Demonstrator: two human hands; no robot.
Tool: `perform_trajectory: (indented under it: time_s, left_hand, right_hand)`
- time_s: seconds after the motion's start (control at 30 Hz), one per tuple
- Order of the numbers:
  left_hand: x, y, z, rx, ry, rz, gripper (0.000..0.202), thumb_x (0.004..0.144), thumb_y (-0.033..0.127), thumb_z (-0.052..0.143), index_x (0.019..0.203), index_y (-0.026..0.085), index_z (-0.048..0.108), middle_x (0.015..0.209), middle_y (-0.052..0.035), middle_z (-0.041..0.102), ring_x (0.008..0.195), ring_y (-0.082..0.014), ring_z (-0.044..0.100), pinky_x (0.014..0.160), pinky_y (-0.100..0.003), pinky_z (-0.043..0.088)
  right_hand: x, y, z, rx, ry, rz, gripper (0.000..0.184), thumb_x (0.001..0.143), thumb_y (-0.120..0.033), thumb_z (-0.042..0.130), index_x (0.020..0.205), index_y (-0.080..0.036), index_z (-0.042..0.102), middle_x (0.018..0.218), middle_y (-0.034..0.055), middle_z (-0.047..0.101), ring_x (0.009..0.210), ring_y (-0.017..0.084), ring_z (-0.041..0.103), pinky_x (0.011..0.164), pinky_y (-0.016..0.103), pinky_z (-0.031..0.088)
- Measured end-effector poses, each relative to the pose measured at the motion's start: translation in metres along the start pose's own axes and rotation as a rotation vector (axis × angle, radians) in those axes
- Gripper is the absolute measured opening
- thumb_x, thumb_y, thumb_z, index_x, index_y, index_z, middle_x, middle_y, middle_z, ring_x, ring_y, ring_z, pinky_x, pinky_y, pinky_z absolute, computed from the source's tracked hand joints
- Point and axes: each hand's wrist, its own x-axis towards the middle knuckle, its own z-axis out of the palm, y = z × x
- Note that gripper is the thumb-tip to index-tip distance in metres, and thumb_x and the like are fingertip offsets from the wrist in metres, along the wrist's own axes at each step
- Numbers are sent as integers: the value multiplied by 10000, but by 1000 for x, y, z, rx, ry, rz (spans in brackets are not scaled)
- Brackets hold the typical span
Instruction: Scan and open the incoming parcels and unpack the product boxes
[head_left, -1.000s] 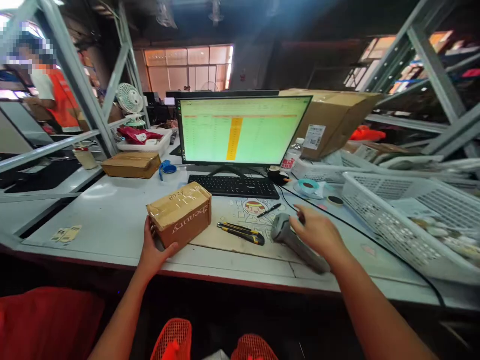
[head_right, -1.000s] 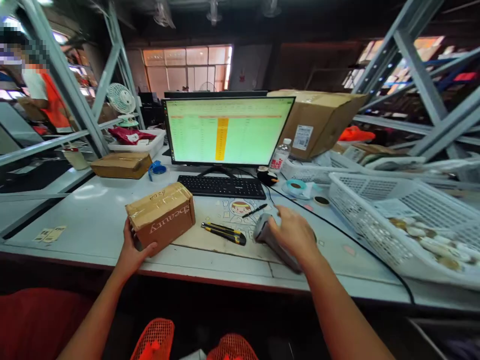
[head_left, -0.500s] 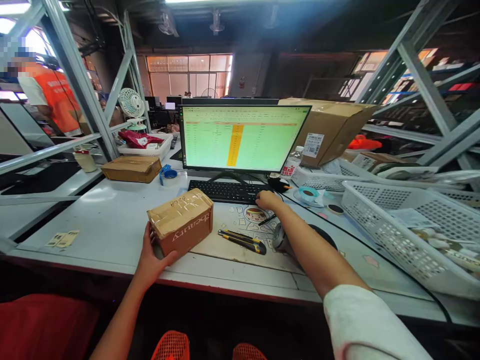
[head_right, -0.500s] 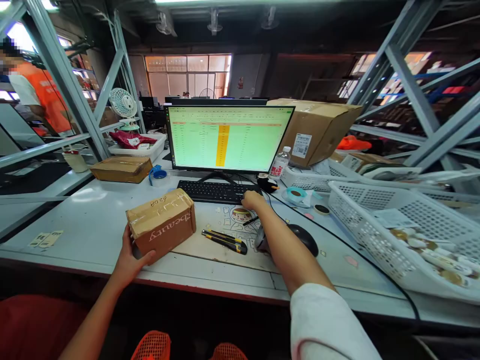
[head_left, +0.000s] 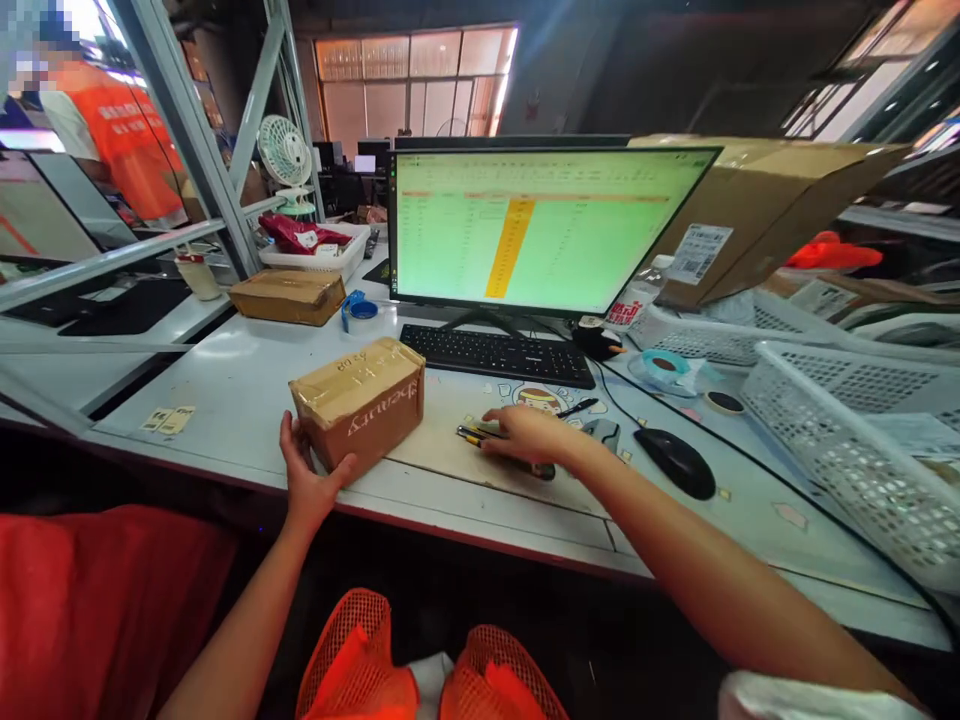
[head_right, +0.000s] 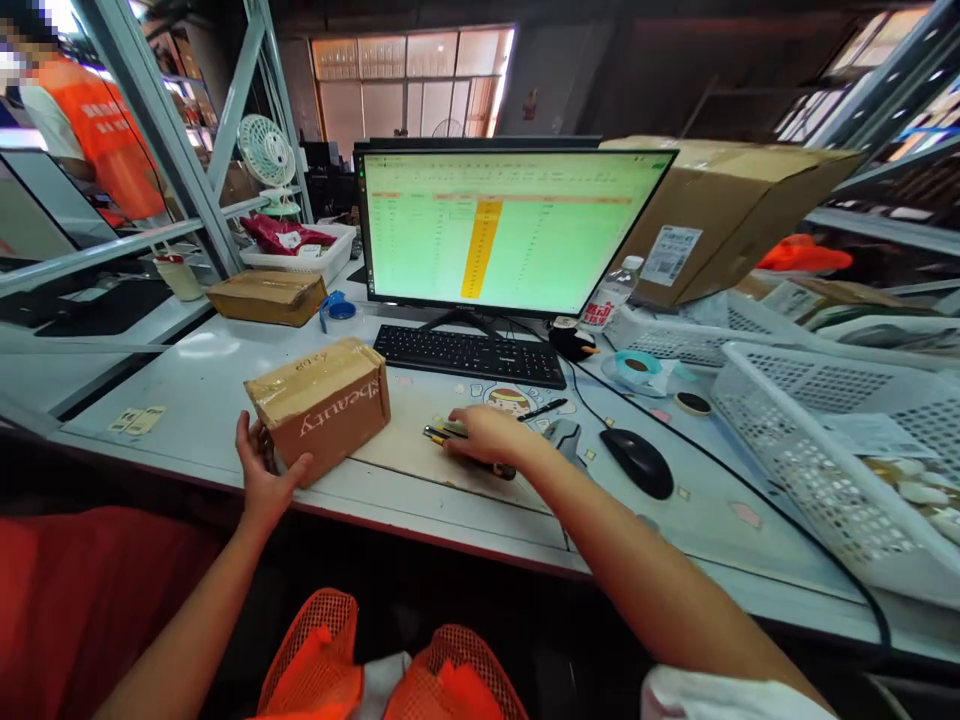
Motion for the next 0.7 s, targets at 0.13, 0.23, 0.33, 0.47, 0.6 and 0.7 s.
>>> perform_trajectory:
  time_s: [0.13, 0.23, 0.33, 0.47, 0.6, 0.7]
  left_hand:
    - [-2, 10, -4, 7, 144, 22, 1135, 781, 486, 842, 1643, 265, 139, 1608, -204, 353, 1504, -310, 413, 1252, -478, 341]
    - [3, 16, -24, 4, 195, 86, 1092, 773, 501, 837, 1619, 228, 201, 1626, -203, 357, 1490, -305, 431, 1257, -468, 339]
    - [8, 13, -58, 57, 248, 150, 1135, 708, 485, 876, 1599, 218, 225, 1657, -189, 327, 1499, -311, 415, 1253, -472, 346]
    - [15, 3, -90, 101, 287, 227, 1070, 710, 494, 840, 1554, 185, 259, 1605, -159, 417, 1432, -292, 485, 1221, -483, 394]
    - [19, -5, -97, 56, 289, 280, 1075, 700, 501, 828, 1521, 134, 238, 1606, -188, 400, 1438, -300, 474, 1236, -502, 365]
    - [19, -10, -105, 47, 295, 268, 1146, 682, 574, 803, 1530, 147, 162, 1624, -197, 355, 1477, -316, 427, 1251, -527, 339]
  right_hand:
    - [-44, -21, 30, -31, -73, 17, 416, 919, -335, 636, 1289, -147, 666, 1217, 177, 709, 1112, 326, 677, 934, 391, 533]
    - [-75, -8, 40, 93, -32, 52, 417, 965, -367, 516, 1287, -137, 647, 1252, 180, 697, 1122, 339, 679, 992, 462, 537]
    - [-98, 12, 32, 259, 105, 94, 468, 968, -450, 462, 1296, -164, 632, 1283, 156, 701, 1125, 314, 691, 991, 451, 560]
    - [-79, 16, 4, 258, 202, 178, 419, 969, -417, 433, 1251, -183, 635, 1198, 138, 728, 1065, 293, 702, 950, 421, 559]
    - [-13, -17, -2, 165, 74, 147, 522, 982, -456, 519, 1383, -127, 572, 1321, 174, 683, 1182, 339, 653, 1021, 438, 512]
    - [10, -61, 13, 145, -46, 145, 616, 1011, -501, 478, 1449, -69, 513, 1349, 226, 661, 1187, 362, 656, 1009, 454, 521]
